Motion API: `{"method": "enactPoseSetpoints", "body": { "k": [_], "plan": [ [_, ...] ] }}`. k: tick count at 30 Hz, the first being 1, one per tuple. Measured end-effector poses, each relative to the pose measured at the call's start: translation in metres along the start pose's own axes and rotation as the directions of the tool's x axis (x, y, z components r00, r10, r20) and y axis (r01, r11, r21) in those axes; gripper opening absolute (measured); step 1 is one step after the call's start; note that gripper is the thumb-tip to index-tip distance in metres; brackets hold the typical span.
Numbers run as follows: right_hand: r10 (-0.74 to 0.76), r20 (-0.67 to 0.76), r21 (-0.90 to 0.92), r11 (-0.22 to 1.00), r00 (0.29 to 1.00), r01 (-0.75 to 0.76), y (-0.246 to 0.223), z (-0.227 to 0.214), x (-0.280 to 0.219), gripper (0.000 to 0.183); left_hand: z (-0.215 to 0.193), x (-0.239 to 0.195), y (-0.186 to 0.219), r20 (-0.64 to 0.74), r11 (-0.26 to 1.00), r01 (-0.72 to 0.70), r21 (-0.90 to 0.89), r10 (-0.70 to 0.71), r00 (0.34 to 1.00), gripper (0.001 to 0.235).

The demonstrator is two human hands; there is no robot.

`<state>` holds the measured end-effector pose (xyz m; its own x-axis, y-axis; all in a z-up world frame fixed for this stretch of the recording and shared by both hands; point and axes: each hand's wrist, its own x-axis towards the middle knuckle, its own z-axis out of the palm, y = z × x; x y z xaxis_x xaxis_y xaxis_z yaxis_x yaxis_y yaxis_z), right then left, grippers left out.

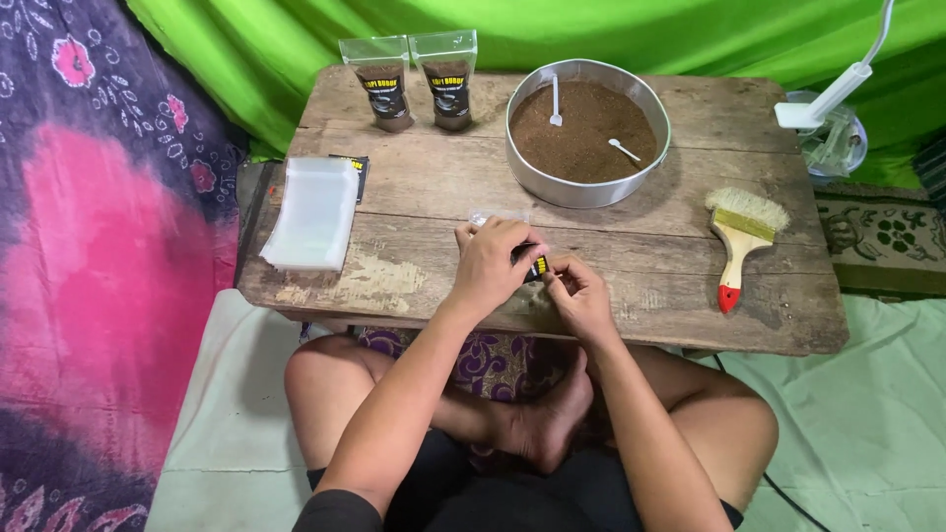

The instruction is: Preparing and sorting small plastic bags and inserting labels into them for coffee packaging.

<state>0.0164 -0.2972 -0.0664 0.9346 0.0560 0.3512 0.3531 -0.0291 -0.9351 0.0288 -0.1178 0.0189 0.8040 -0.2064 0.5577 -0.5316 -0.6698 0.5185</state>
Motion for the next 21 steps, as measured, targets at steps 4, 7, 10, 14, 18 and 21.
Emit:
{"method": "enactPoseSetpoints", "body": {
  "k": [4, 7, 10, 14, 18, 21],
  "plan": [
    [0.044, 0.003, 0.010, 0.999, 0.999, -0.044, 0.001, -0.005, 0.000, 0.005, 0.001, 0.001, -0.009, 0.085, 0.971, 0.183, -0.155, -0.171, 0.982, 0.008],
    [0.062, 0.033, 0.019, 0.998, 0.998, -0.062, 0.008, -0.010, 0.003, 0.006, 0.004, -0.001, -0.017, 0.162, 0.869, 0.400, -0.291, -0.368, 0.916, 0.013],
    [0.090, 0.054, 0.044, 0.995, 0.995, -0.092, 0.018, -0.015, 0.006, 0.009, 0.001, -0.002, -0.016, 0.151, 0.851, 0.454, -0.264, -0.428, 0.891, 0.017],
    [0.107, 0.015, 0.114, 0.988, 0.994, -0.108, 0.023, -0.017, 0.008, 0.011, -0.013, -0.009, -0.006, 0.110, 0.857, 0.382, -0.345, -0.367, 0.924, 0.019],
    [0.085, -0.017, 0.121, 0.989, 0.996, -0.082, 0.025, -0.014, 0.007, 0.006, -0.023, -0.026, 0.003, 0.004, 0.970, 0.172, -0.171, -0.174, 0.985, 0.015],
    [0.056, -0.002, 0.062, 0.996, 0.998, -0.056, -0.002, -0.007, -0.006, 0.034, -0.016, -0.036, 0.003, -0.114, 0.998, 0.002, 0.060, 0.005, 0.993, 0.006]
  ]
}}
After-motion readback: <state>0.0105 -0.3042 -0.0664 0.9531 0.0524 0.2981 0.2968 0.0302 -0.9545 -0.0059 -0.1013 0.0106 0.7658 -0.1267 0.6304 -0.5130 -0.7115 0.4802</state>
